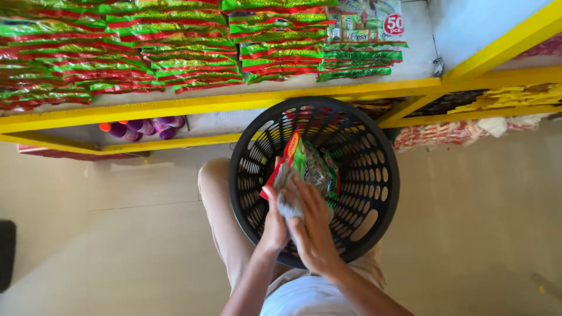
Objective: Wiping snack bags with a cloth and organizing them in a basket and on a shelf.
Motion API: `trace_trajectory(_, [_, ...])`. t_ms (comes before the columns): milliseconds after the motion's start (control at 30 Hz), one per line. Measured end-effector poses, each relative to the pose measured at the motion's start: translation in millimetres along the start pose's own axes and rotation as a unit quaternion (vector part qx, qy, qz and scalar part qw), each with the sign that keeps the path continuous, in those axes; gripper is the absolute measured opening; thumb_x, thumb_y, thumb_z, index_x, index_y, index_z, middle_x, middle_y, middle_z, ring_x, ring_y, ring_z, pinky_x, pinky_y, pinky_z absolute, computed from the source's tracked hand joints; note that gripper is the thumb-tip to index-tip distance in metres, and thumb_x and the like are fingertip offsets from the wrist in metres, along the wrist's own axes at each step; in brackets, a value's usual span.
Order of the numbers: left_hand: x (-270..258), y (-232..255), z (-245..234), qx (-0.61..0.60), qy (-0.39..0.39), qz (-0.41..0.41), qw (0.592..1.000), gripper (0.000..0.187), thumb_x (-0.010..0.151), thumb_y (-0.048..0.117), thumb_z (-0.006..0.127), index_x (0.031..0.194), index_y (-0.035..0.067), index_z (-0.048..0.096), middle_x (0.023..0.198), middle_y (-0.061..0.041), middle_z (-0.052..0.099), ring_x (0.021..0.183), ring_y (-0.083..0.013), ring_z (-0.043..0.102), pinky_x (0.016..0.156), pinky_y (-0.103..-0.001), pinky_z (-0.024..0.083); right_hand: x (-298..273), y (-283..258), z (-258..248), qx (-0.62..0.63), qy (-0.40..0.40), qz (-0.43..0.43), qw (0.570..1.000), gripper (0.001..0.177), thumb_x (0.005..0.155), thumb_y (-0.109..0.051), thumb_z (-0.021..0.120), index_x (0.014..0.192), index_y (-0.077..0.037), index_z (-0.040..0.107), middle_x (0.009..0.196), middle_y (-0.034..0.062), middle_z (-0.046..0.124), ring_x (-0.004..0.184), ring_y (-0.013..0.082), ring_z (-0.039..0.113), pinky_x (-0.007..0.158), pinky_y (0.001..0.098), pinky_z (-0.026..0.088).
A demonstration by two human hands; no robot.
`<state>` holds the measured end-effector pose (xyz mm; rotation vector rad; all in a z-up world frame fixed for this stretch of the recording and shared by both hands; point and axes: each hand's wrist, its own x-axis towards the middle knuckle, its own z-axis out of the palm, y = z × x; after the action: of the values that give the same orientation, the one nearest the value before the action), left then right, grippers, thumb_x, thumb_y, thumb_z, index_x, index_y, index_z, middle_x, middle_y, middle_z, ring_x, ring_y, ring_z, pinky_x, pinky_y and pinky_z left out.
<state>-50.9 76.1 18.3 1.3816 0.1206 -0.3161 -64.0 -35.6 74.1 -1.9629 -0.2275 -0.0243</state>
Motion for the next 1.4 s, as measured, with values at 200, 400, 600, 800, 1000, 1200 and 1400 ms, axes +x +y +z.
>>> trace_trajectory(200, [-4.9,-24.6,-4.1,0.029,0.006,-0.066,0.997,0.088,0.101,0.068,0.003,0.164,0.011,0.028,0.158,-0.016,0.048,0.148,-0.027,0.045,0.12,-0.036,0.034,31.6,8.2,-8.5,-0.07,-0.011,-0.049,0.996,0.061,0.111,-0.05,0.031,0.155,-0.011,0.045,0.168,0.0206,0.032,0.156,0.0398,0.029,0.126,0.0499,0.02])
trace_trajectory(400, [-4.0,-3.9,4.5,-0.242,-0.097,0.001,0.965,0.087,0.103,0.07,0.017,0.166,0.01,0.014,0.171,-0.013,0.025,0.158,-0.0258,0.025,0.128,-0.039,0.023,25.8,8.3,-7.4,-0.082,-0.021,-0.019,0.996,0.061,0.112,-0.048,0.028,0.159,-0.012,0.04,0.168,0.0186,0.031,0.155,0.0406,0.029,0.126,0.0513,0.019])
trace_trajectory(600, [-5.2,-20.4,-8.3,-0.333,-0.025,-0.023,0.942,0.085,0.099,0.067,0.018,0.166,0.014,0.013,0.162,-0.016,0.032,0.146,-0.0338,0.034,0.12,-0.049,0.032,-0.5,-0.8,2.5,-0.139,-0.039,-0.053,0.988,0.06,0.109,-0.048,0.029,0.156,-0.014,0.045,0.167,0.0182,0.03,0.153,0.0419,0.026,0.121,0.0534,0.019])
trace_trajectory(800, [-18.8,11.0,3.9,-0.312,-0.101,-0.034,0.944,0.092,0.1,0.073,0.022,0.166,0.01,0.015,0.169,-0.013,0.028,0.156,-0.0268,0.028,0.128,-0.042,0.024,36.6,14.6,-6.4,-0.138,-0.001,-0.023,0.99,0.061,0.11,-0.05,0.027,0.156,-0.014,0.044,0.167,0.0177,0.031,0.151,0.0404,0.029,0.123,0.0538,0.021])
trace_trajectory(1000, [-10.9,4.9,-6.8,-0.311,-0.061,0.001,0.949,0.089,0.098,0.07,0.026,0.166,0.013,0.011,0.168,-0.012,0.027,0.154,-0.028,0.03,0.126,-0.044,0.025,6.1,4.3,6.1,-0.153,-0.023,-0.046,0.987,0.06,0.112,-0.049,0.025,0.157,-0.013,0.043,0.167,0.0188,0.032,0.15,0.0443,0.031,0.123,0.0557,0.022])
trace_trajectory(1200, [-16.3,-16.0,-10.7,-0.37,-0.044,-0.039,0.927,0.089,0.105,0.068,0.025,0.166,0.004,0.02,0.165,-0.02,0.032,0.15,-0.0342,0.033,0.123,-0.049,0.027,12.9,2.3,5.0,-0.192,-0.019,-0.061,0.979,0.058,0.108,-0.047,0.031,0.155,-0.016,0.046,0.165,0.0168,0.034,0.145,0.0434,0.035,0.119,0.0562,0.024])
trace_trajectory(1400, [-20.8,26.6,1.4,-0.326,-0.071,0.017,0.943,0.083,0.1,0.066,0.029,0.166,0.018,0.011,0.171,-0.007,0.024,0.158,-0.0249,0.024,0.129,-0.045,0.02,26.1,3.5,-1.3,-0.185,0.016,-0.032,0.982,0.055,0.111,-0.042,0.036,0.158,-0.015,0.043,0.167,0.0138,0.035,0.145,0.0431,0.036,0.12,0.0548,0.026])
